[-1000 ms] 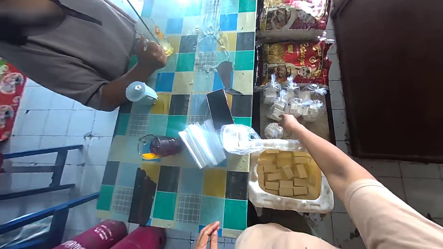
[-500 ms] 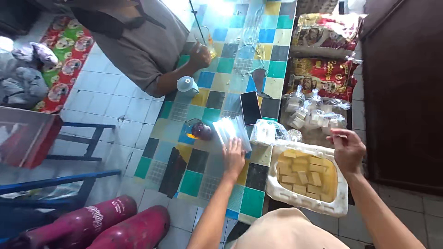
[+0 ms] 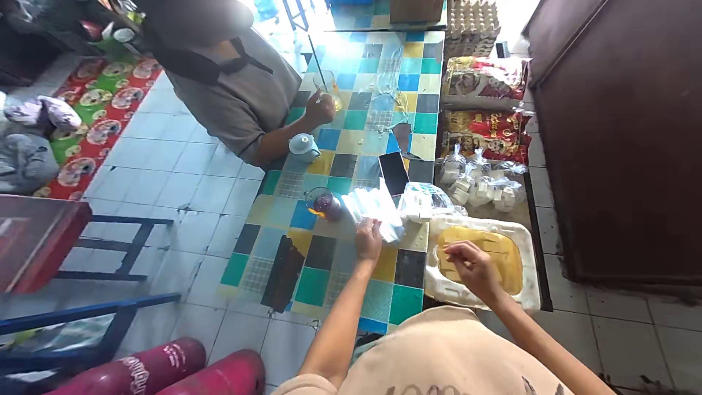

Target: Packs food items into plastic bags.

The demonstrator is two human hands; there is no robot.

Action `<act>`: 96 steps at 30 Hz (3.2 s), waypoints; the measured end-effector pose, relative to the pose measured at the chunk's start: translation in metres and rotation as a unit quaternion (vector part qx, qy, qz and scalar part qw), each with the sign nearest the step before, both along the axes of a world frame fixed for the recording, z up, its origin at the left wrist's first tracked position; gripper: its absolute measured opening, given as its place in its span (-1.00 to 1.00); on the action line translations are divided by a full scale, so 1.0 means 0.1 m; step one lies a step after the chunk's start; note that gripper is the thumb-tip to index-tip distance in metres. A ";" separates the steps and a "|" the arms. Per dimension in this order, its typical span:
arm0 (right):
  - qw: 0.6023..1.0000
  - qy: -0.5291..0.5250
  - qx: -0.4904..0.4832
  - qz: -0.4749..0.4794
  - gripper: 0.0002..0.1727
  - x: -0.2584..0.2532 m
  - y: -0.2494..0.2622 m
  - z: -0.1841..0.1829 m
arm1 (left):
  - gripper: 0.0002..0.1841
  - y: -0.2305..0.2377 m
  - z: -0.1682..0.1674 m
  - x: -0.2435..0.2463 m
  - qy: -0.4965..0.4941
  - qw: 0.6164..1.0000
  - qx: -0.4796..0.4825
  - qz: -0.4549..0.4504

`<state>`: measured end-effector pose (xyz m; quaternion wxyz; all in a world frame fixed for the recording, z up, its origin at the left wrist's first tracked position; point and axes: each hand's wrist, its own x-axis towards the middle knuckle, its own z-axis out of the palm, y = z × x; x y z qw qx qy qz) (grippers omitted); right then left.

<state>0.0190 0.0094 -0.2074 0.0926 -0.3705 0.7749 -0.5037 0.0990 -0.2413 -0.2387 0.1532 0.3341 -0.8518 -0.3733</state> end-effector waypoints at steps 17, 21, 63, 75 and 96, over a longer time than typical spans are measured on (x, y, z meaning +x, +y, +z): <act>0.973 0.180 0.104 0.101 -0.88 -0.18 -1.54 0.62 | -0.60 -0.04 0.25 0.23 -0.008 0.998 -0.065 -0.001; 0.965 0.249 0.012 0.077 -0.85 -0.22 -1.45 0.91 | -0.64 -0.10 0.16 0.23 -0.034 0.997 -0.019 0.069; 0.865 -0.501 -0.001 -0.018 -0.81 0.30 -0.31 1.11 | -0.44 -0.02 1.22 1.07 0.033 0.998 0.022 -0.057; 0.883 -0.469 -0.001 0.011 -0.89 0.65 -0.54 1.14 | -0.85 0.60 1.52 1.10 0.164 0.862 0.476 -0.057; 0.864 -0.491 0.052 0.101 -0.92 0.79 -0.35 0.74 | -0.67 0.66 1.23 1.28 0.197 0.726 0.656 0.057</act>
